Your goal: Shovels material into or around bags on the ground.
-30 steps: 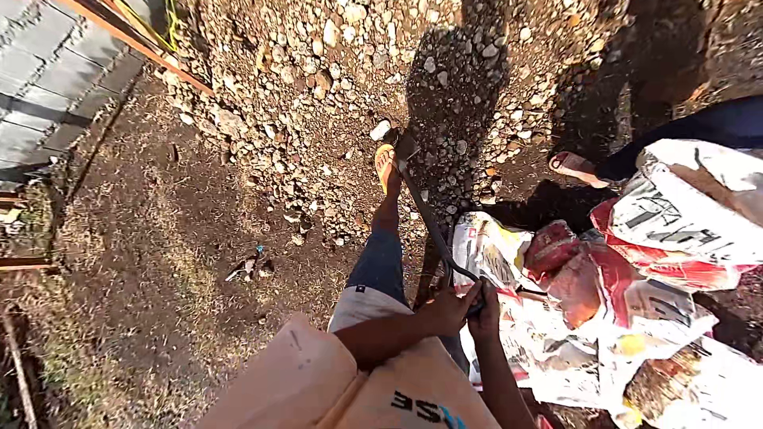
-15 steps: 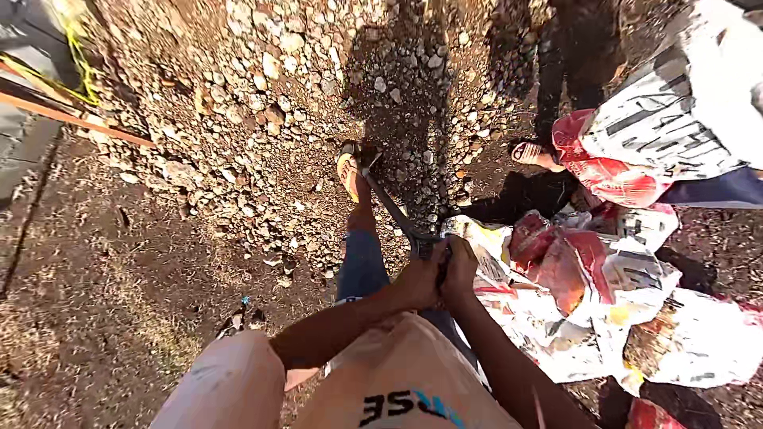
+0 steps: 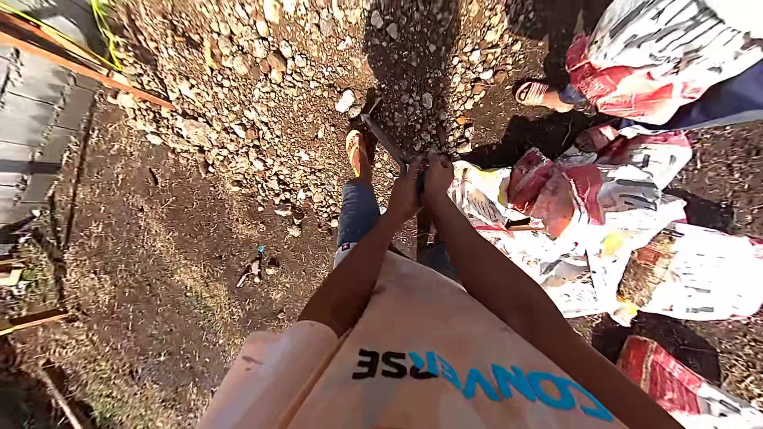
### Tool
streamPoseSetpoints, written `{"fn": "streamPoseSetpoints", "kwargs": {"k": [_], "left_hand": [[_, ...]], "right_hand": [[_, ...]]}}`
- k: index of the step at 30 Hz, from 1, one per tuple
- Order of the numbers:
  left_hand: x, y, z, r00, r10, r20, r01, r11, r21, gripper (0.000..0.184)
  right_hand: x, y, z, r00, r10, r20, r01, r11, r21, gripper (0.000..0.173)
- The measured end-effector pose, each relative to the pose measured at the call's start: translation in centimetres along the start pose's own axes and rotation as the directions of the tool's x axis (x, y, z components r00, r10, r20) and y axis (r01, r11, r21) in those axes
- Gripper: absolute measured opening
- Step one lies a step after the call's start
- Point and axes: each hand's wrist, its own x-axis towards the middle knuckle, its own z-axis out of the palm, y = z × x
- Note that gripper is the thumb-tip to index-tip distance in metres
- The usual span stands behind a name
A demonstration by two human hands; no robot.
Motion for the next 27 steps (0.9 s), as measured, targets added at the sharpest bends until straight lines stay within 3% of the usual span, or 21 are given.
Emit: {"fn": "streamPoseSetpoints", "kwargs": {"k": [4, 7, 10, 13, 15, 17, 19, 22, 25, 27], "left_hand": [[-1.0, -0.7, 1.6, 0.998, 0.041, 0.047, -0.043, 0.998, 0.047, 0.088], [-0.5, -2.0, 5.1, 0.996, 0.011, 0.089, -0.021, 0.994, 0.105, 0.080], [-1.1, -1.4, 9.1, 0.965, -0.024, 0.261, -0.011, 0.991, 0.132, 0.073], [0.4, 0.6, 11.3, 0.784, -0.124, 0.608, -0.087, 0.948, 0.306, 0.076], [1.5, -2.5, 15.6, 0.728, 0.005, 0.686, -0.172, 0.969, 0.176, 0.081], [3.3, -3.9, 16.9, 0.626, 0.062, 0.777, -0.173, 0.983, 0.061, 0.080], [5.8, -3.6, 15.1, 0.529, 0.054, 0.847, -0.067, 0.998, -0.022, 0.070], [8.8, -4.7, 8.8, 0.510, 0.093, 0.855, 0.151, 0.969, -0.195, 0.049], [12.2, -9.2, 2.0, 0.604, 0.016, 0.797, 0.216, 0.959, -0.183, 0.042], [14.9, -14.4, -2.2, 0.688, -0.084, 0.721, 0.228, 0.968, -0.105, 0.042]], "right_hand": [[0.2, 0.1, -1.0, 0.996, -0.054, -0.072, 0.040, 0.984, -0.176, 0.046], [0.3, 2.2, -3.7, 0.999, -0.025, -0.035, 0.014, 0.963, -0.270, 0.062], [3.2, 5.7, -7.0, 0.992, -0.025, -0.123, -0.011, 0.957, -0.291, 0.052], [7.5, 10.3, -9.9, 0.956, -0.082, -0.282, -0.037, 0.919, -0.394, 0.041], [9.9, 12.5, -11.9, 0.940, -0.045, -0.337, -0.130, 0.868, -0.479, 0.046], [10.9, 13.5, -13.1, 0.941, 0.032, -0.338, -0.224, 0.807, -0.547, 0.052], [11.1, 12.6, -12.8, 0.948, 0.065, -0.312, -0.239, 0.792, -0.562, 0.053], [9.6, 10.7, -10.5, 0.929, 0.159, -0.333, -0.280, 0.893, -0.353, 0.051], [8.4, 8.1, -7.2, 0.839, 0.265, -0.475, -0.329, 0.943, -0.055, 0.044], [8.4, 6.9, -6.0, 0.781, 0.306, -0.544, -0.375, 0.927, -0.016, 0.040]]}}
